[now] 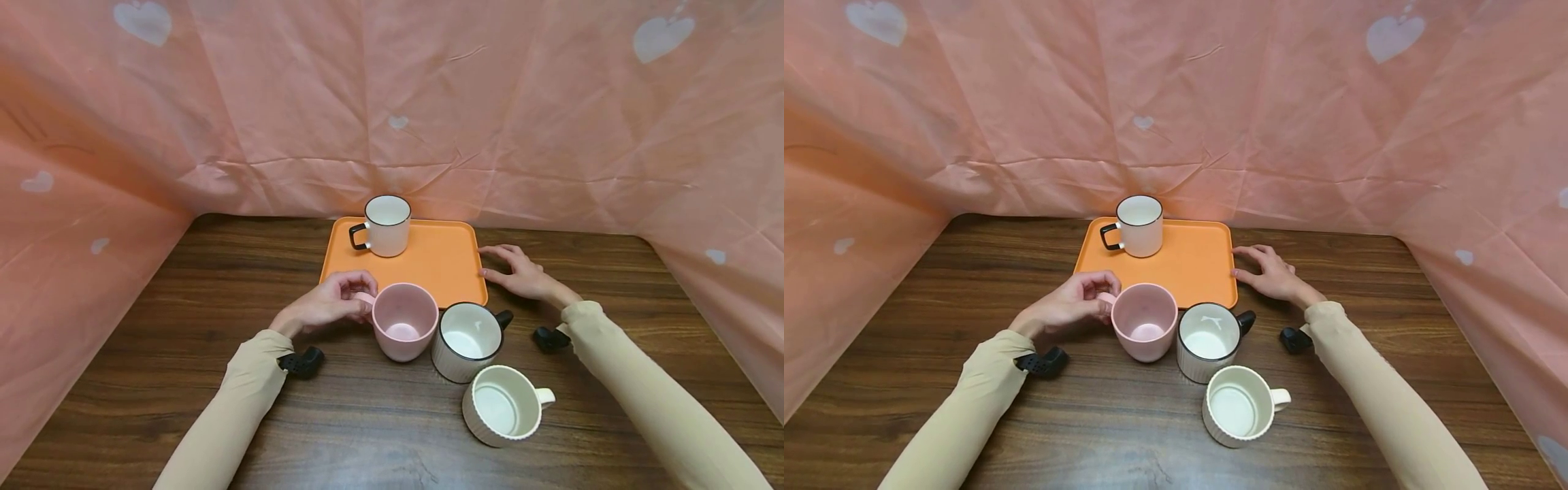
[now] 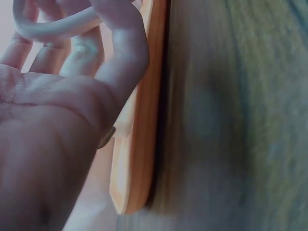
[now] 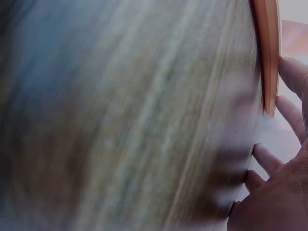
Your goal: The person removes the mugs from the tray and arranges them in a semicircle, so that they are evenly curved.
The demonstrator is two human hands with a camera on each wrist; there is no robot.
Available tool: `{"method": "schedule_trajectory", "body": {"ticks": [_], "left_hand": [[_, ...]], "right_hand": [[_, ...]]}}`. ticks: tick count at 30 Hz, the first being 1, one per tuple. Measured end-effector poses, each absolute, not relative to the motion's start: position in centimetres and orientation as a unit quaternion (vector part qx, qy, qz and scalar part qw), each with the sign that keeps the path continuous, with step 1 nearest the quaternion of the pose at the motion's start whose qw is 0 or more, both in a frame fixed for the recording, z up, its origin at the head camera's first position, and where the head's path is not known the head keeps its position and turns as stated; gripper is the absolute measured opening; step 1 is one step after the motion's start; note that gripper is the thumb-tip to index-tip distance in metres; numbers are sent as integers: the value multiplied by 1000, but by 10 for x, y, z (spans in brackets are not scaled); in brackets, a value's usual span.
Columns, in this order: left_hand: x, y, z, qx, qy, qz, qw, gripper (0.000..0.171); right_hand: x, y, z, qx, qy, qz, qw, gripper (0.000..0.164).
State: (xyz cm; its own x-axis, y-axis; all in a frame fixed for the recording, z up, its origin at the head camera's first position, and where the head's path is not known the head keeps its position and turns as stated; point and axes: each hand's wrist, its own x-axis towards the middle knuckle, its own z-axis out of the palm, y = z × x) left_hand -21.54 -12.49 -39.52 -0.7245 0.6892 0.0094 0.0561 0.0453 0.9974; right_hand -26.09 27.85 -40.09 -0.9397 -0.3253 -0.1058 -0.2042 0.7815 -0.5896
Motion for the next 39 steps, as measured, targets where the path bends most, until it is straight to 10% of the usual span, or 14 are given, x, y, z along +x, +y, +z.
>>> {"method": "schedule_trajectory", "body": {"ticks": [16,28,39], "left_hand": [[-225,-131,-385,311,696,602,236,24],[-253,-139,-370,175,799,573,-62,23],[-279,-135,-388,122,809,557,-142,28]], "right_hand": [[-260,277,-402,-141,938,-300,101,57],[-258,278,-401,-142,937,-303,99,57],[-258,279,-402,-143,939,-297,102,57]]}}
